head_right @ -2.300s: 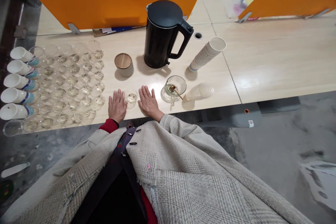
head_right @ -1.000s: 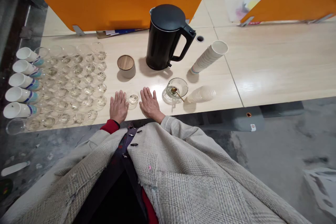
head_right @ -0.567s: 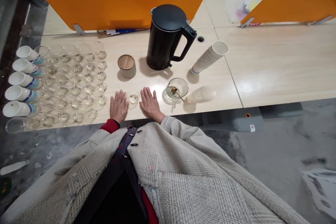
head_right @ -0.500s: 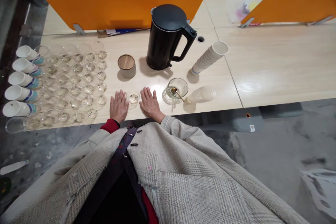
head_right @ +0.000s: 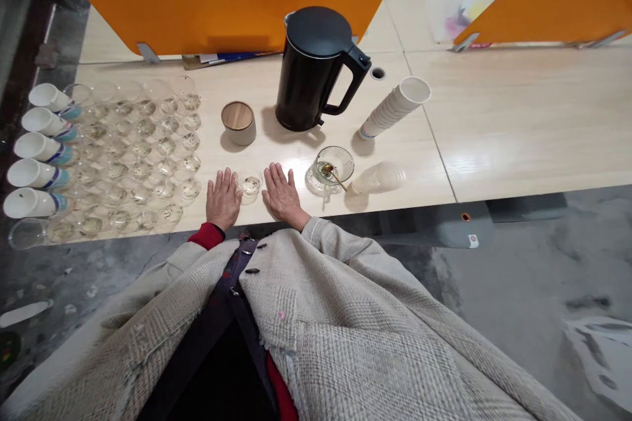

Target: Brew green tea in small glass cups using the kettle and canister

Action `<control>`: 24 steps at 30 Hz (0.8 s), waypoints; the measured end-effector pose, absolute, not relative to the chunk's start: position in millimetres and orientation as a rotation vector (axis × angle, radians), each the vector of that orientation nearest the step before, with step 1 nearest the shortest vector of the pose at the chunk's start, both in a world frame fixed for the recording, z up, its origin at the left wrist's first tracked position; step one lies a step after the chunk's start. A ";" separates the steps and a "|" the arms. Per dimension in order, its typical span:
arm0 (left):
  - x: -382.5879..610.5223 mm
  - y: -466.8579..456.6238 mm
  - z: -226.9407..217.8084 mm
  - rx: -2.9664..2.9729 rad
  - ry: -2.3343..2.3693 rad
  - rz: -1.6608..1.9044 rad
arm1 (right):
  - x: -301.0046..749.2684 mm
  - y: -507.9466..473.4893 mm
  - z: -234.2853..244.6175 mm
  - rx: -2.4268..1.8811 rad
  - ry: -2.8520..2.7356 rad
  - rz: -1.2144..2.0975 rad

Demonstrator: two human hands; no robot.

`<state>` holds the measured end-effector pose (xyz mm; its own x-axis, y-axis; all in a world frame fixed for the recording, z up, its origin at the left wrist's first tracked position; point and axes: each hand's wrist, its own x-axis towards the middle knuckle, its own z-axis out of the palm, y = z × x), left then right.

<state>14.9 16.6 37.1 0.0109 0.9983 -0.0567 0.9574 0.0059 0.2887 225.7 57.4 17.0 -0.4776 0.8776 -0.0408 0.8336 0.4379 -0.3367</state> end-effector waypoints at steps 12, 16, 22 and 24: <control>15.6 16.1 40.6 2.029 2.033 0.232 | 225.3 57.5 18.8 -1.532 -2.538 0.499; 15.2 16.3 39.3 2.026 2.028 0.269 | 225.4 57.5 19.4 -1.533 -2.541 0.500; 13.7 17.7 34.8 2.006 2.003 0.333 | 226.0 57.4 20.7 -1.537 -2.545 0.496; 13.8 17.7 34.7 2.004 2.004 0.337 | 226.5 57.5 19.6 -1.532 -2.540 0.499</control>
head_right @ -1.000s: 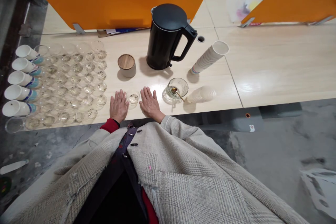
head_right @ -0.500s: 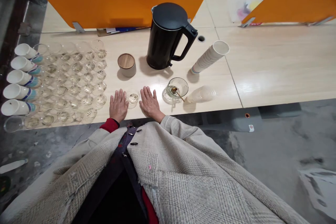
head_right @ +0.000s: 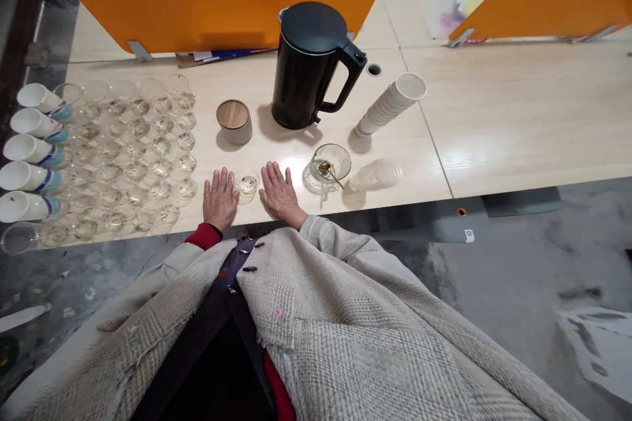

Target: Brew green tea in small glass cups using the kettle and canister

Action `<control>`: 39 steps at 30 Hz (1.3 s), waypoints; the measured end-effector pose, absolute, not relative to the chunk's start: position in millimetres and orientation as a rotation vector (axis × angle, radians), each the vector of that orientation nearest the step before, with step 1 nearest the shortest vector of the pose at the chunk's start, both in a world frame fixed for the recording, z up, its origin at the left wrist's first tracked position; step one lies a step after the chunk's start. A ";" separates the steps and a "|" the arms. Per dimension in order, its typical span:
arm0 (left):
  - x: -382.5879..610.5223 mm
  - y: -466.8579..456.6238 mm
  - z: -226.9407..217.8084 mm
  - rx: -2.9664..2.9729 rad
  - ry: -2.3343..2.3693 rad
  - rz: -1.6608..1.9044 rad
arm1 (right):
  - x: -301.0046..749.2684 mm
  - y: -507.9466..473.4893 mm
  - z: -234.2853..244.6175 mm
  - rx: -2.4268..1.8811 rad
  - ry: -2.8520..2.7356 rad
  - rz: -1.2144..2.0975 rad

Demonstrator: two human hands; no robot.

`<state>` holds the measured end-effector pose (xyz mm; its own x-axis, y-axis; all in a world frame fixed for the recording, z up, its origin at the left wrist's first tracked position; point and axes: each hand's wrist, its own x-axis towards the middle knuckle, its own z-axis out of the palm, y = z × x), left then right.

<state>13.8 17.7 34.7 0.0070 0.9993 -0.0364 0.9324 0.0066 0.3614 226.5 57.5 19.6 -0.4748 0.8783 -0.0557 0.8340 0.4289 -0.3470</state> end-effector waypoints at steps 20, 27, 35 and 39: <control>4.6 10.6 29.2 2.053 1.881 0.480 | 226.8 56.6 18.0 -1.515 -2.516 0.492; 23.5 23.5 28.5 1.925 1.826 0.602 | 227.7 54.8 19.3 -1.526 -2.537 0.487; 33.7 29.6 33.0 1.858 1.779 0.784 | 231.0 54.1 16.8 -1.497 -2.541 0.524; 35.0 29.5 32.6 1.847 1.779 0.864 | 231.5 54.3 12.3 -1.496 -2.536 0.508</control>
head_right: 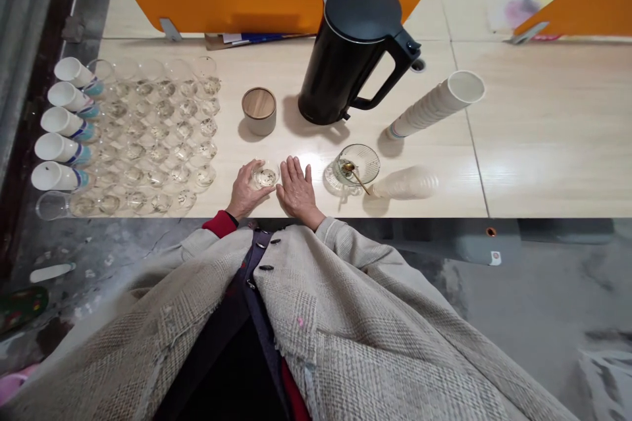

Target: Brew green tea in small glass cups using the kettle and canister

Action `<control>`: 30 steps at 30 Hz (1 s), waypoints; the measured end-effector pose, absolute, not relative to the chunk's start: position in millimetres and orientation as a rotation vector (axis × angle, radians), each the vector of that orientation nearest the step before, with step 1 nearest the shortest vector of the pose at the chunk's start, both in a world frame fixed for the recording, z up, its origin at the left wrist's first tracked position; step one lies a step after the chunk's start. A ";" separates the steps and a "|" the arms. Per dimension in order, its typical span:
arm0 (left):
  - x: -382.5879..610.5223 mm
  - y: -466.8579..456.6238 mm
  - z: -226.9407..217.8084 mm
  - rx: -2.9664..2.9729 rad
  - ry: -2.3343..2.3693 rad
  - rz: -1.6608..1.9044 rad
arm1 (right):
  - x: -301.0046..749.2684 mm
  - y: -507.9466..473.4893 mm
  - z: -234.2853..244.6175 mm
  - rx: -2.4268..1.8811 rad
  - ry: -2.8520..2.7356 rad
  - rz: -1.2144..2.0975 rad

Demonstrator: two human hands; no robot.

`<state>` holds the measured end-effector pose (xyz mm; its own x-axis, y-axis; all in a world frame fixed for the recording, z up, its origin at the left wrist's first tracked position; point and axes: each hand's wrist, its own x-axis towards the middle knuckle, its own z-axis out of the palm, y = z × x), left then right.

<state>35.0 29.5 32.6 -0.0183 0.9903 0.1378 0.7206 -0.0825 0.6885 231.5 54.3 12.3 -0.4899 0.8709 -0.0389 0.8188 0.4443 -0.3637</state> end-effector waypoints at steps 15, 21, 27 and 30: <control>1.2 -27.1 41.8 1.801 1.877 0.915 | 231.4 53.2 8.4 -1.480 -2.512 0.499; -37.4 -78.1 45.9 1.803 2.174 0.907 | 231.5 51.6 5.1 -1.491 -2.500 0.458; -43.4 -98.5 41.9 1.692 2.280 1.050 | 233.3 50.2 3.9 -1.495 -2.536 0.391; -40.1 -98.5 39.1 1.658 2.263 1.115 | 233.0 49.6 4.2 -1.506 -2.537 0.378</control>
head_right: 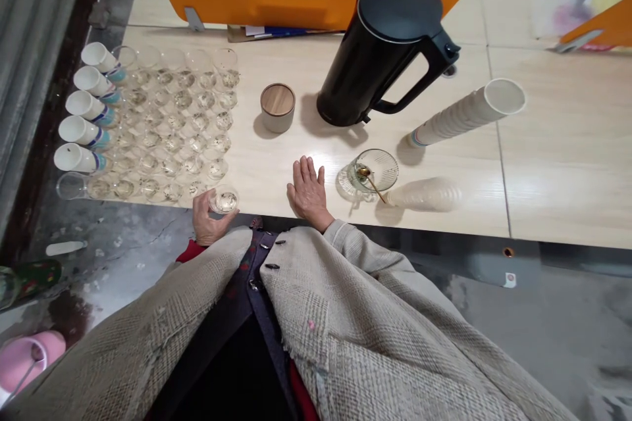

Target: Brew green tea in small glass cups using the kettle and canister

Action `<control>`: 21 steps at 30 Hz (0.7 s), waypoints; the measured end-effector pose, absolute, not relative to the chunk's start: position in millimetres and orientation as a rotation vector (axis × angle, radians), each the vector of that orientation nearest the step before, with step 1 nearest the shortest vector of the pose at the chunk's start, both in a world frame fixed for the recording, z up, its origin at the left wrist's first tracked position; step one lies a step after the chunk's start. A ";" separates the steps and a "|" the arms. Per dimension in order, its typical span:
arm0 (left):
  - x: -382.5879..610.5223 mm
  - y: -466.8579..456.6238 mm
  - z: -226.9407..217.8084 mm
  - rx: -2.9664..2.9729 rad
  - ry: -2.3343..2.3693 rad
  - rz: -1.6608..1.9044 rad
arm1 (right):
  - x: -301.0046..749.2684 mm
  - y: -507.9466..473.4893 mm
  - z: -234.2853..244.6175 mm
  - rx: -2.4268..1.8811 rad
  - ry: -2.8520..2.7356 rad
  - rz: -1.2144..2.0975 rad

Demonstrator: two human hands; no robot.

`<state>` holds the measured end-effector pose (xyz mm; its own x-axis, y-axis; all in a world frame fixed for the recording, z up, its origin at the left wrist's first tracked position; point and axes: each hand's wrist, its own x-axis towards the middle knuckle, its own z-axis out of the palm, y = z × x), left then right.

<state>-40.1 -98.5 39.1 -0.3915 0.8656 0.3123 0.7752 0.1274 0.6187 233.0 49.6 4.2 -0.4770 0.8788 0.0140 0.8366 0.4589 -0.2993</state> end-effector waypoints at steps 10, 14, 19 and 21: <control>-40.0 -100.6 28.2 1.450 2.388 1.155 | 231.9 48.6 4.0 -1.502 -2.507 0.384; -37.8 -102.7 28.3 1.423 2.424 1.166 | 232.4 47.6 4.6 -1.488 -2.502 0.389; -36.6 -111.8 26.8 1.359 2.458 1.172 | 236.3 48.6 3.8 -1.444 -2.445 0.455; -36.9 -116.1 25.5 1.323 2.470 1.162 | 239.5 49.7 4.0 -1.411 -2.397 0.489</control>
<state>-36.9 -116.1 25.5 -0.6148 0.7497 0.2449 0.6666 0.3281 0.6693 239.5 49.7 4.0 -0.4632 0.8810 0.0960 0.7730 0.4547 -0.4424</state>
